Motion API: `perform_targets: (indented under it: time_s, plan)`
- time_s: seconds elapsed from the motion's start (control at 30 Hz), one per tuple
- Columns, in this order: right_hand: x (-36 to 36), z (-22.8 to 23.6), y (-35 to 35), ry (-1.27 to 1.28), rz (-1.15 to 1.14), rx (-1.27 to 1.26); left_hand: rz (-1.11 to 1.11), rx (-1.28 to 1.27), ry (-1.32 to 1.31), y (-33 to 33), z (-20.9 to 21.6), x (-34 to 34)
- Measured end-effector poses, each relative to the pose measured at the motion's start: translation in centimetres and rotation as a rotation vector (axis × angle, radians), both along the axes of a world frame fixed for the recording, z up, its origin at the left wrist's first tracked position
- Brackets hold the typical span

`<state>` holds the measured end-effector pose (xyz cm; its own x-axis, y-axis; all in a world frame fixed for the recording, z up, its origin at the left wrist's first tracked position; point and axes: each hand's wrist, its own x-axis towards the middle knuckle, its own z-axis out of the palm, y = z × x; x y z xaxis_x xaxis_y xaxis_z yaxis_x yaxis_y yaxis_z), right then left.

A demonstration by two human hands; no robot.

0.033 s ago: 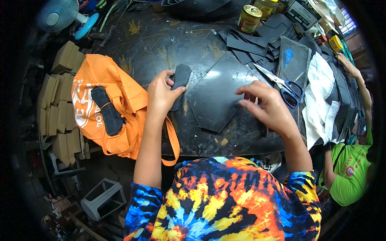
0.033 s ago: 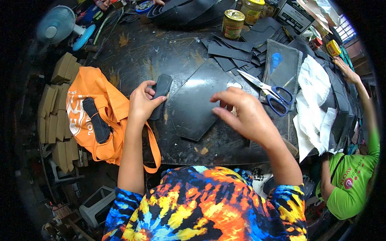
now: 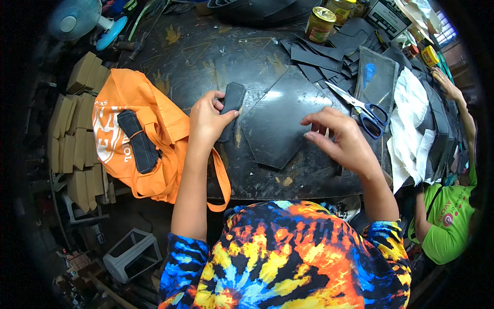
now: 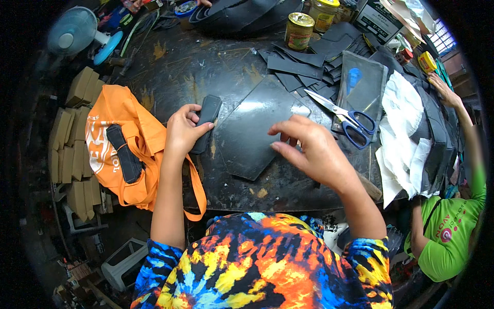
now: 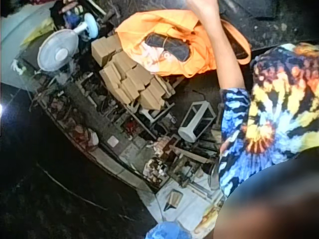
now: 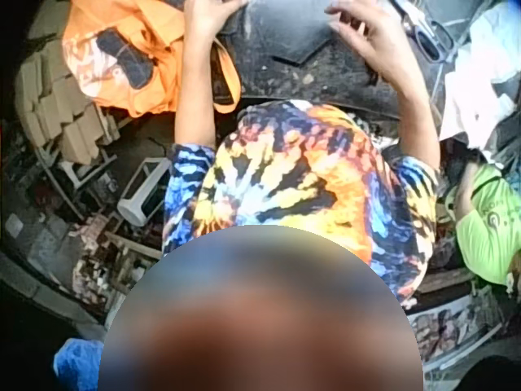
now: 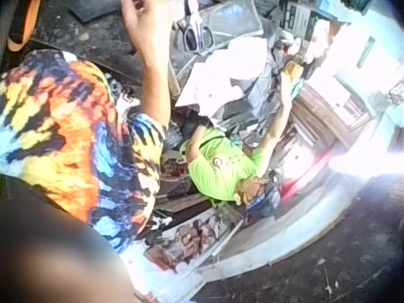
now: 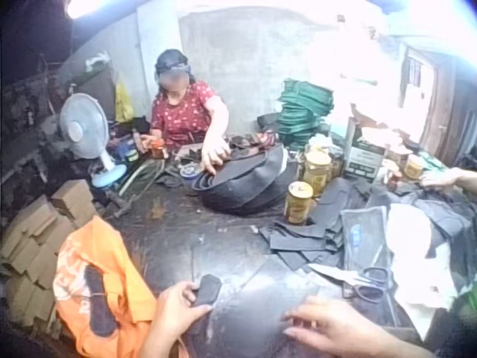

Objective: The person uses a hammer to repeatedly strike and shape small black leather pieces on a workbench. They handle the pieces one at a time, occasionally inspecting edges and repositioning them. A jar of yellow paste is opened and set aside, but its use is not shown.

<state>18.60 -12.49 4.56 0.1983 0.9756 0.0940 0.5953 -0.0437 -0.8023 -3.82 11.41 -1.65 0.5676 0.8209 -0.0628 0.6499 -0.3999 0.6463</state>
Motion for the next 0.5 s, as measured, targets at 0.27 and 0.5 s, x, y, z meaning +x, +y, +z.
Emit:
perform_targets:
  time_s: [0.27,0.5]
  plan:
    - [-2.2,-0.4,-0.2,0.198,-0.133,0.213,-0.171,-0.47,-0.811,-5.1,2.7,0.9]
    - [-1.4,-3.3,0.1,0.834,-0.245,0.256,-0.188,-0.964,-0.829,-14.2,3.0,3.9]
